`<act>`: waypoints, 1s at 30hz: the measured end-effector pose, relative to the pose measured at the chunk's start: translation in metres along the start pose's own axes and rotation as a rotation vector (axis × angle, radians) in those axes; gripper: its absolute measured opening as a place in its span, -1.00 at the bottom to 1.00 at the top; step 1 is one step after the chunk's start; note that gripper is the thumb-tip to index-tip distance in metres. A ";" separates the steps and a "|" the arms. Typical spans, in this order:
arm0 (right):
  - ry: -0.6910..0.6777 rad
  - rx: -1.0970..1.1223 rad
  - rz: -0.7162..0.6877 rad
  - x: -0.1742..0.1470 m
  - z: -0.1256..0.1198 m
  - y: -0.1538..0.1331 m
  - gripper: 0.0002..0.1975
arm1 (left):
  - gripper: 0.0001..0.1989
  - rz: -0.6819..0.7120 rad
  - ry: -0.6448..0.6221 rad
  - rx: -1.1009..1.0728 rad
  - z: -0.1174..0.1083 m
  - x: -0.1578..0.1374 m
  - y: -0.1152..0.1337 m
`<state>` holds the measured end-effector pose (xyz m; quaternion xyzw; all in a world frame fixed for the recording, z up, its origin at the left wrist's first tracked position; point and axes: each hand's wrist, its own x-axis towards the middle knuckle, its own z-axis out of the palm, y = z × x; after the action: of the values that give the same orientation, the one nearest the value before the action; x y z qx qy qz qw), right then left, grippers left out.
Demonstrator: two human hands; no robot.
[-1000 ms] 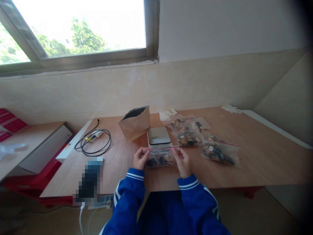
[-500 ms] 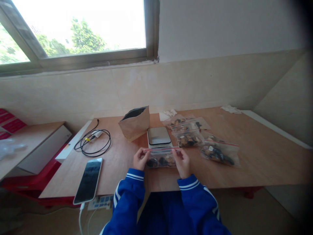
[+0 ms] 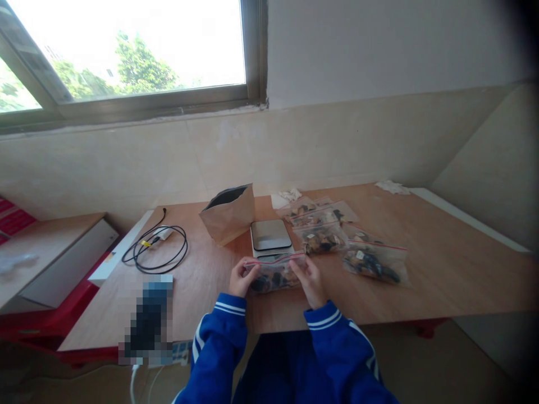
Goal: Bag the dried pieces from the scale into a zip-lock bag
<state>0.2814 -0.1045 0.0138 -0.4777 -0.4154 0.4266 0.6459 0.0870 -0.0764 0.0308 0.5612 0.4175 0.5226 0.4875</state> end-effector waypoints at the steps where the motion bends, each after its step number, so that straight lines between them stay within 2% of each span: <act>1: -0.003 0.001 0.013 0.000 0.000 0.001 -0.63 | -0.68 0.002 -0.007 0.002 0.000 0.000 0.000; 6: -0.022 -0.001 0.057 0.001 0.000 0.004 -0.64 | -0.70 0.020 0.006 0.046 -0.002 0.000 -0.002; 12: -0.009 -0.071 0.025 0.001 -0.001 0.006 -0.66 | -0.73 0.087 0.025 0.120 -0.005 0.001 -0.008; 25: 0.038 -0.142 -0.029 0.002 -0.003 0.009 -0.65 | -0.74 0.111 0.095 0.152 -0.001 -0.002 0.000; 30: 0.057 -0.104 0.005 0.000 -0.002 0.004 -0.65 | -0.70 0.035 0.057 0.081 0.002 -0.002 0.002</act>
<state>0.2830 -0.1043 0.0091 -0.5239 -0.4171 0.3922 0.6307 0.0891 -0.0793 0.0328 0.5727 0.4419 0.5295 0.4431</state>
